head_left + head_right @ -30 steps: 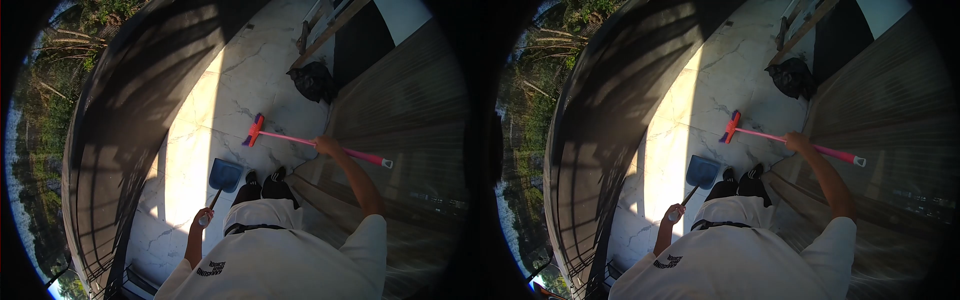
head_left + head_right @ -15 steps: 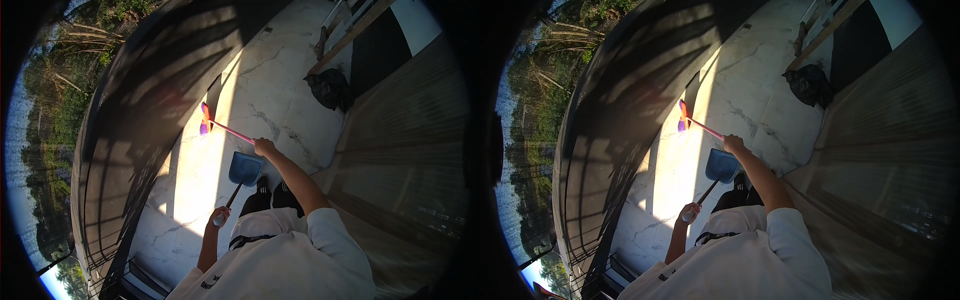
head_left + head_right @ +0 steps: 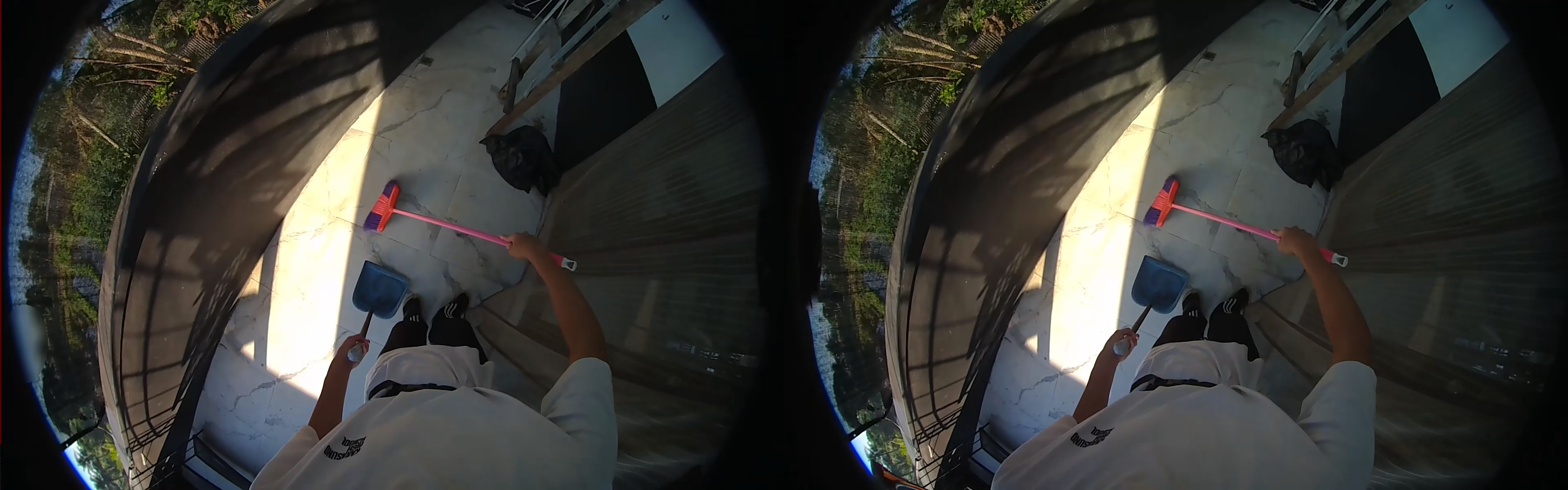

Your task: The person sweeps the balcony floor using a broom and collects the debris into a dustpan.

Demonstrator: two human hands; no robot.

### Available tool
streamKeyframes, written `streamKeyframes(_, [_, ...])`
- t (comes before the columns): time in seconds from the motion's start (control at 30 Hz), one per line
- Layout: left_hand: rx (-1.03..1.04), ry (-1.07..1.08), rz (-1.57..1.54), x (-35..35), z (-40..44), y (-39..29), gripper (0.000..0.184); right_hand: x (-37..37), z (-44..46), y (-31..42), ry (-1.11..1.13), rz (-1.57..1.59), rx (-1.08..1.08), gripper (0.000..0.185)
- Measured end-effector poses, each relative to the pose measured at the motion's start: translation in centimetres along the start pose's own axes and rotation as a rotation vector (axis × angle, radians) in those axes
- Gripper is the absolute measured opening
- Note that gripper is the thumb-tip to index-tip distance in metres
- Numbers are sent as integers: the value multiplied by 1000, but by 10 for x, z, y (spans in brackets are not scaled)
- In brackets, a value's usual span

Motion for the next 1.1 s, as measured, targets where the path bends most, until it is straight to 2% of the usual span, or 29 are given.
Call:
streamKeyframes(0.13, [-46, -5, -34, 7, 13, -9, 14, -32, -48, -20, -65, -32, 8, 38])
streamKeyframes(0.2, [-5, -12, 22, 9, 16, -14, 14, -37, -56, -23, -137, 85, -147, 36])
streamKeyframes(0.33, [-7, -7, 42, 19, 15, -14, 15, -45, -61, -24, -88, 245, -186, 33])
streamKeyframes(0.4, [-12, -15, 21, 21, 14, -16, 15, -45, -48, -6, -58, 352, -168, 33])
streamKeyframes(0.47, [-13, -9, -4, 27, 11, -17, 15, -33, -13, 17, -61, 326, -179, 35])
streamKeyframes(0.63, [44, -3, -6, 72, -13, -10, 7, -2, 42, 95, 121, 365, -38, 39])
streamKeyframes(0.67, [49, 3, -25, 81, -15, -7, 8, 7, 50, 93, 122, 369, -40, 39])
streamKeyframes(0.73, [48, -1, -44, 86, -15, -1, 8, 15, 55, 89, 1, 171, -63, 39])
streamKeyframes(0.87, [7, -17, -41, 97, 3, 4, 10, 29, 34, 7, 47, 200, -12, 39])
streamKeyframes(1.03, [-75, 19, 47, 108, 32, 5, 12, 17, -27, -115, -79, 212, 0, 37])
streamKeyframes(1.1, [-79, 10, 85, 115, 41, 8, 13, 0, -63, -143, -110, 228, -6, 37])
Point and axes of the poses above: each hand's wrist, its own z-axis towards the middle knuckle, its own x-axis out of the palm, y = z × x, the point moved 8 cm from there along z, towards the middle knuckle, and after that the axes turned 3 degrees about -x, right-handed, at the moved point
